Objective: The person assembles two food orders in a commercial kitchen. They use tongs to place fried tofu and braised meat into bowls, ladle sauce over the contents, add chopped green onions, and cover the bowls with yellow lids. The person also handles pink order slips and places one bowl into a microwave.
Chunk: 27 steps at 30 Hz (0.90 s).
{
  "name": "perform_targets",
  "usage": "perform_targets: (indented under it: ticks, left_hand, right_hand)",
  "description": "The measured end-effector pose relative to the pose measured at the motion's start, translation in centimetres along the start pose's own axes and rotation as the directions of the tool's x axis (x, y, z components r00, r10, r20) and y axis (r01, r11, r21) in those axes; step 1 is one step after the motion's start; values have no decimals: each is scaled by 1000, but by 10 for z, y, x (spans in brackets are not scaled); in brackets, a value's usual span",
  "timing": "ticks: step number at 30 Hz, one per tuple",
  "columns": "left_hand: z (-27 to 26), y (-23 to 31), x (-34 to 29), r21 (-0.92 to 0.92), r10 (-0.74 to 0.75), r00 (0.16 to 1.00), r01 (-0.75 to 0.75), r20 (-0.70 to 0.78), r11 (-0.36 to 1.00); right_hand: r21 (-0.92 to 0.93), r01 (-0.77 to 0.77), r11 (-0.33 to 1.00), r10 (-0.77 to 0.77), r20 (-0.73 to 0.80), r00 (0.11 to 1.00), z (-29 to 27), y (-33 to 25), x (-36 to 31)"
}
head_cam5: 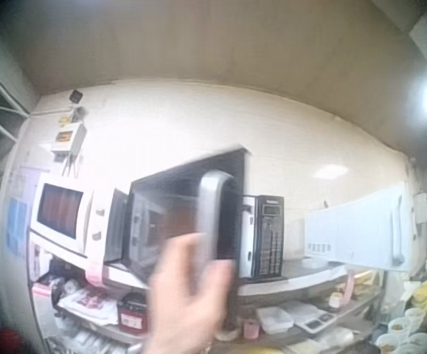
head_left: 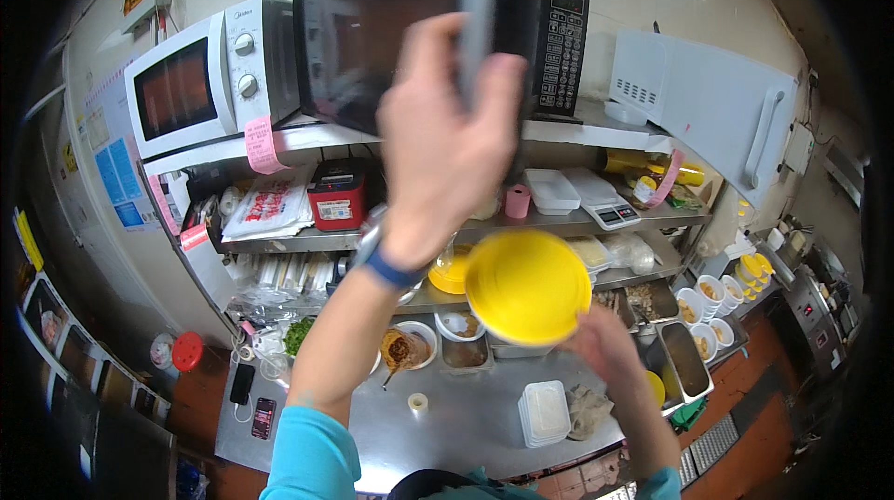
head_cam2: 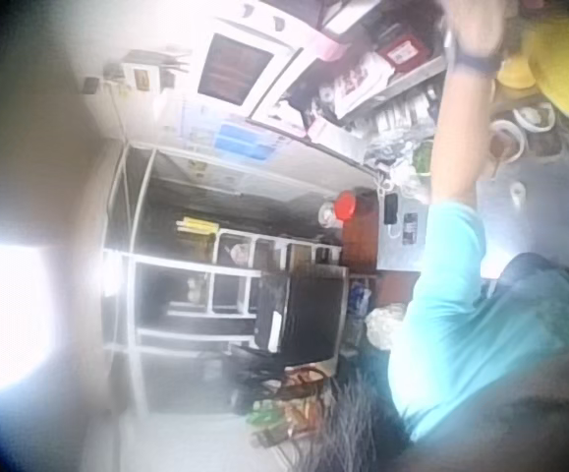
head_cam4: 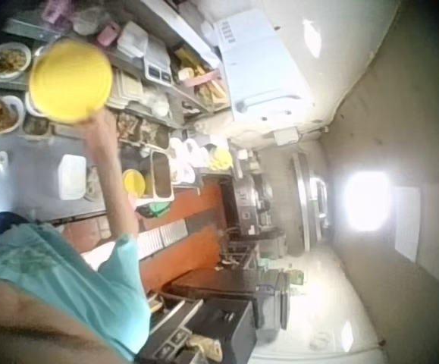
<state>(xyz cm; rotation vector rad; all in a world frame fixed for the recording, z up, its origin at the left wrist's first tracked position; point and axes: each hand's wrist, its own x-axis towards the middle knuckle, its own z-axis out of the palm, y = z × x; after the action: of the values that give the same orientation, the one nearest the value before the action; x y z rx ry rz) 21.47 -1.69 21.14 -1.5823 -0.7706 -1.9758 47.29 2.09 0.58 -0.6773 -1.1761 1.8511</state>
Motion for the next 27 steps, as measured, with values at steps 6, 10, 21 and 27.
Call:
perform_targets:
  ticks: [6, 10, 21, 27]
  left_hand:
    - [-117, 42, -4, -133, -361, 867, 336, -342, 933]
    - [-145, 48, -4, -181, -424, 851, 385, -311, 905]
    - [-73, 37, 3, -155, -421, 840, 492, 342, 857]
    - [80, -60, -10, 270, -127, 939, 38, 320, 962]
  right_hand:
    - [325, 239, 915, -363, 408, 838, 125, -108, 150]
    - [280, 349, 894, -411, 210, 887, 214, -164, 261]
    - [-551, 828, 103, -721, 532, 444, 175, -157, 267]
    - [-336, 276, 901, -144, 369, 918, -13, 59, 72]
